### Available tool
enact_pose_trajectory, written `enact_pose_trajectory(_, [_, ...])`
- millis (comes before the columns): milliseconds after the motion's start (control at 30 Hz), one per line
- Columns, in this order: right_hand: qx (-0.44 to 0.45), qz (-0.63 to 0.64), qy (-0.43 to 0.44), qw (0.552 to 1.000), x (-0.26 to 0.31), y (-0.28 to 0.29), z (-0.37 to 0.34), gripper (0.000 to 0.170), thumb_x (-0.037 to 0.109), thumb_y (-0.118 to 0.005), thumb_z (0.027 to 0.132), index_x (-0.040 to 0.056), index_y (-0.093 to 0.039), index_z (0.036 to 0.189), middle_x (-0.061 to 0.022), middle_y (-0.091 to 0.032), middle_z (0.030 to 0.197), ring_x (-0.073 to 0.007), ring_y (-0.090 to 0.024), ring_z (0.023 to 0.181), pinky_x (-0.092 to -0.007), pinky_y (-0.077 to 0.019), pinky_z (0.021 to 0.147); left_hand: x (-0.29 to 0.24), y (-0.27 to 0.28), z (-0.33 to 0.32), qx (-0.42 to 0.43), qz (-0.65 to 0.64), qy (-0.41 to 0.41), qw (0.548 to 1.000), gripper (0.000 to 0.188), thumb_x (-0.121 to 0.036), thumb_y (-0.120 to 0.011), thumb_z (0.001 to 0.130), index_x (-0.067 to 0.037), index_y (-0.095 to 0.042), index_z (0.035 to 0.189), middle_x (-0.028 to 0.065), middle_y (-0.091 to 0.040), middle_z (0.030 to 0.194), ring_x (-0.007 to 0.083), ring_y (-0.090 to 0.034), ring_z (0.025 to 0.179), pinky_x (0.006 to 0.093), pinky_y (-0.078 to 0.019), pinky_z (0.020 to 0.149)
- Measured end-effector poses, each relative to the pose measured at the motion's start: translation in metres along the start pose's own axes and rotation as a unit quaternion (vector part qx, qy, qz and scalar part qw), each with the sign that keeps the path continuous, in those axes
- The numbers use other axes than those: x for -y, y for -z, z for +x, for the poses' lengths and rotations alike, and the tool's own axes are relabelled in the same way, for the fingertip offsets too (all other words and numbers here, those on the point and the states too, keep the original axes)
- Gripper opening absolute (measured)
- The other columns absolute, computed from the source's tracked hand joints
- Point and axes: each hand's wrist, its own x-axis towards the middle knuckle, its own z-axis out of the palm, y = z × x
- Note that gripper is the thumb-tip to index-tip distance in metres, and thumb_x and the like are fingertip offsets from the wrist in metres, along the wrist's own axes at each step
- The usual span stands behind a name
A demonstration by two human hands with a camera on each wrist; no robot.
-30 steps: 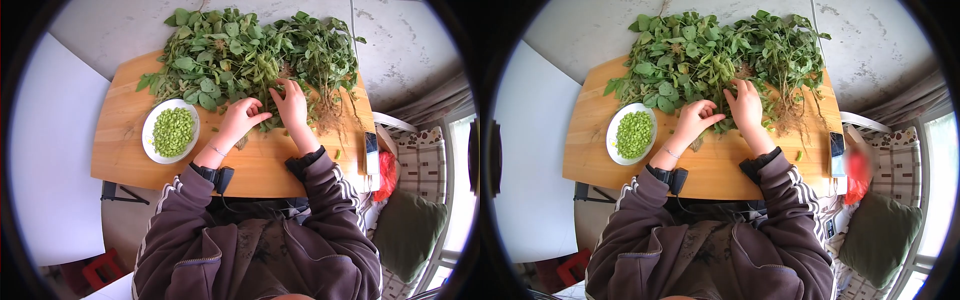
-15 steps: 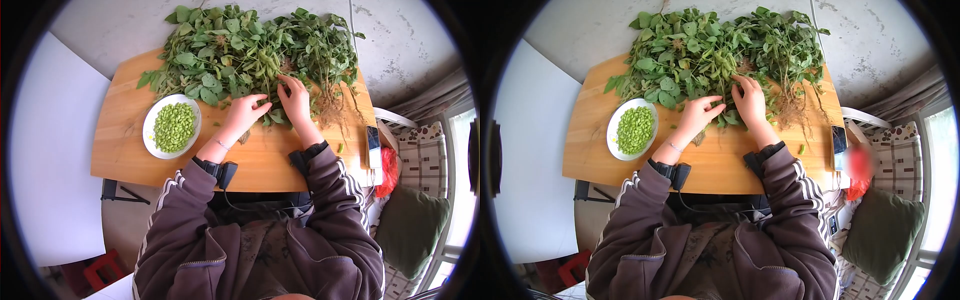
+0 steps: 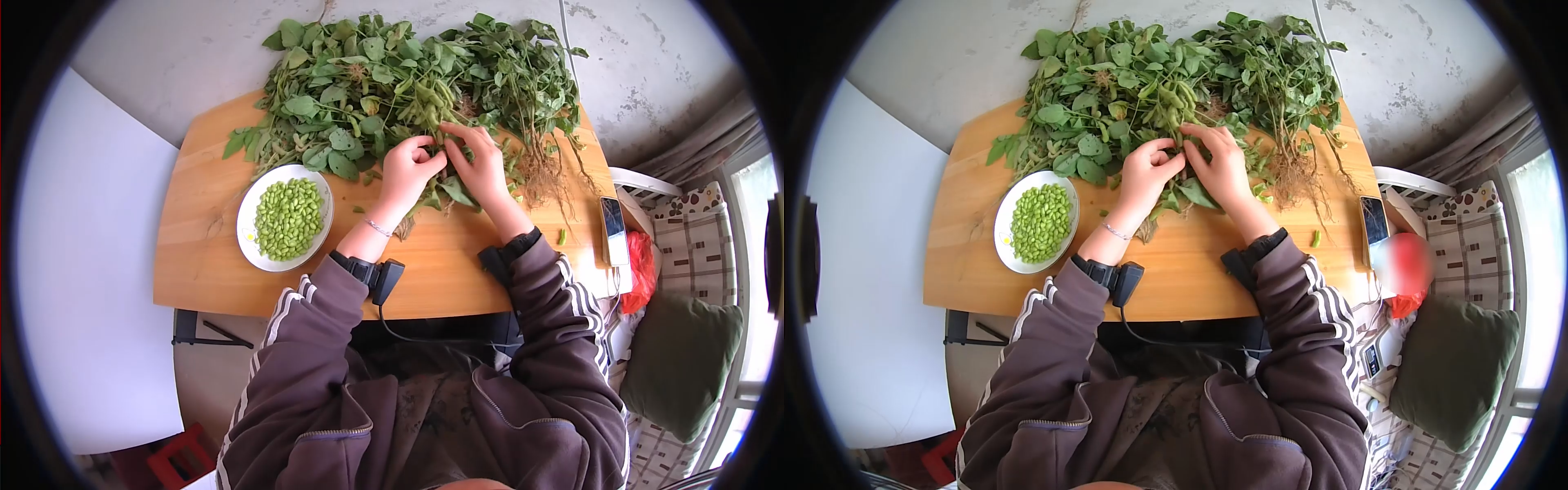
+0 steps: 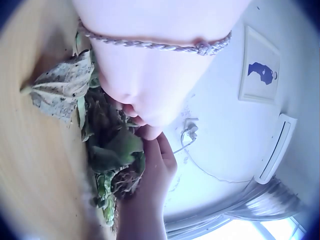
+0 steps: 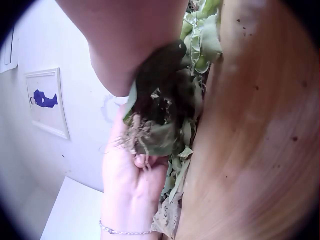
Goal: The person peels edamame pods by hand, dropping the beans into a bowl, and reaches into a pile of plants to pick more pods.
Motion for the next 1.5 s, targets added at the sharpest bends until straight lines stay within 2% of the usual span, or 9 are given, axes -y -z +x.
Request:
enact_pose_trajectory(167, [0.001, 0.038, -0.048, 0.998, 0.006, 0.000, -0.002, 0.025, 0.017, -0.071, 0.091, 0.0057, -0.068, 0.113, -0.0087, -0.070, 0.101, -0.0194, -0.064, 0.082, -0.0322, -0.0525, 0.073, -0.010, 0.004, -0.002, 0.000, -0.084, 0.016, 0.996, 0.025, -0.004, -0.073, 0.080, 0.005, -0.061, 0.102, -0.0070, -0.048, 0.064, 0.0017, -0.044, 0.057, 0.0198, -0.0379, 0.052])
enact_pose_trajectory(333, [-0.045, 0.107, -0.086, 0.990, -0.001, -0.003, -0.007, 0.022, 0.015, -0.064, 0.095, 0.0042, -0.067, 0.114, -0.0087, -0.072, 0.100, -0.0170, -0.066, 0.081, -0.0298, -0.0520, 0.074, -0.006, 0.009, -0.004, 0.007, -0.147, 0.023, 0.989, 0.022, -0.001, -0.070, 0.081, 0.003, -0.062, 0.102, -0.0085, -0.046, 0.072, 0.0011, -0.042, 0.060, 0.0189, -0.0357, 0.051])
enact_pose_trajectory(500, [-0.074, 0.130, -0.077, 0.986, -0.005, -0.003, -0.007, 0.019, 0.010, -0.061, 0.095, 0.0040, -0.067, 0.112, -0.0094, -0.072, 0.103, -0.0182, -0.068, 0.084, -0.0302, -0.0531, 0.077, 0.010, 0.015, 0.001, 0.015, -0.209, 0.021, 0.978, 0.025, -0.001, -0.068, 0.084, 0.005, -0.063, 0.108, -0.0002, -0.060, 0.088, 0.0070, -0.059, 0.074, 0.0213, -0.0495, 0.064])
enact_pose_trajectory(733, [-0.146, -0.050, 0.041, 0.987, -0.013, -0.001, -0.003, 0.022, 0.007, -0.067, 0.090, 0.0041, -0.067, 0.112, -0.0103, -0.068, 0.110, -0.0235, -0.066, 0.097, -0.0333, -0.0528, 0.081, -0.002, 0.023, 0.000, 0.052, -0.231, 0.005, 0.972, 0.026, -0.002, -0.064, 0.090, 0.008, -0.058, 0.113, 0.0079, -0.063, 0.097, 0.0177, -0.069, 0.085, 0.0274, -0.0560, 0.068])
enact_pose_trajectory(867, [-0.154, -0.050, -0.002, 0.987, -0.013, -0.001, -0.005, 0.024, 0.009, -0.071, 0.087, 0.0040, -0.067, 0.110, -0.0105, -0.065, 0.110, -0.0264, -0.063, 0.095, -0.0359, -0.0516, 0.081, -0.011, 0.029, -0.004, 0.060, -0.172, 0.019, 0.983, 0.026, -0.003, -0.064, 0.091, 0.007, -0.057, 0.114, 0.0115, -0.064, 0.102, 0.0179, -0.069, 0.076, 0.0276, -0.0561, 0.065])
enact_pose_trajectory(933, [-0.151, -0.047, -0.050, 0.986, -0.009, 0.001, -0.005, 0.023, 0.010, -0.073, 0.086, 0.0041, -0.068, 0.108, -0.0104, -0.064, 0.109, -0.0269, -0.062, 0.090, -0.0371, -0.0512, 0.078, -0.005, 0.030, -0.002, 0.054, -0.154, 0.011, 0.986, 0.027, -0.003, -0.064, 0.091, 0.006, -0.057, 0.115, 0.0126, -0.064, 0.103, 0.0137, -0.063, 0.064, 0.0253, -0.0502, 0.053])
enact_pose_trajectory(1033, [-0.162, -0.094, 0.021, 0.982, -0.017, 0.001, -0.005, 0.019, 0.015, -0.075, 0.087, 0.0044, -0.070, 0.103, -0.0075, -0.065, 0.100, -0.0187, -0.061, 0.079, -0.0308, -0.0502, 0.071, -0.004, 0.027, -0.002, 0.050, -0.148, 0.021, 0.988, 0.027, -0.002, -0.064, 0.090, 0.005, -0.057, 0.115, 0.0120, -0.063, 0.101, 0.0090, -0.055, 0.057, 0.0228, -0.0400, 0.044])
enact_pose_trajectory(1367, [-0.184, 0.040, -0.086, 0.978, -0.007, 0.003, -0.005, 0.010, 0.011, -0.069, 0.092, 0.0024, -0.067, 0.097, -0.0084, -0.071, 0.088, -0.0170, -0.067, 0.075, -0.0290, -0.0528, 0.068, -0.010, 0.020, -0.008, 0.049, -0.152, 0.011, 0.987, 0.023, 0.001, -0.063, 0.088, 0.004, -0.058, 0.110, 0.0082, -0.061, 0.097, 0.0071, -0.052, 0.055, 0.0221, -0.0373, 0.043])
enact_pose_trajectory(1500, [-0.132, 0.042, -0.060, 0.988, -0.010, 0.002, -0.007, 0.013, 0.011, -0.064, 0.095, 0.0012, -0.068, 0.102, -0.0106, -0.073, 0.088, -0.0188, -0.071, 0.079, -0.0289, -0.0537, 0.070, -0.007, 0.020, -0.008, 0.044, -0.154, 0.018, 0.987, 0.021, 0.000, -0.064, 0.088, 0.004, -0.058, 0.108, 0.0060, -0.060, 0.094, 0.0064, -0.051, 0.054, 0.0221, -0.0363, 0.043])
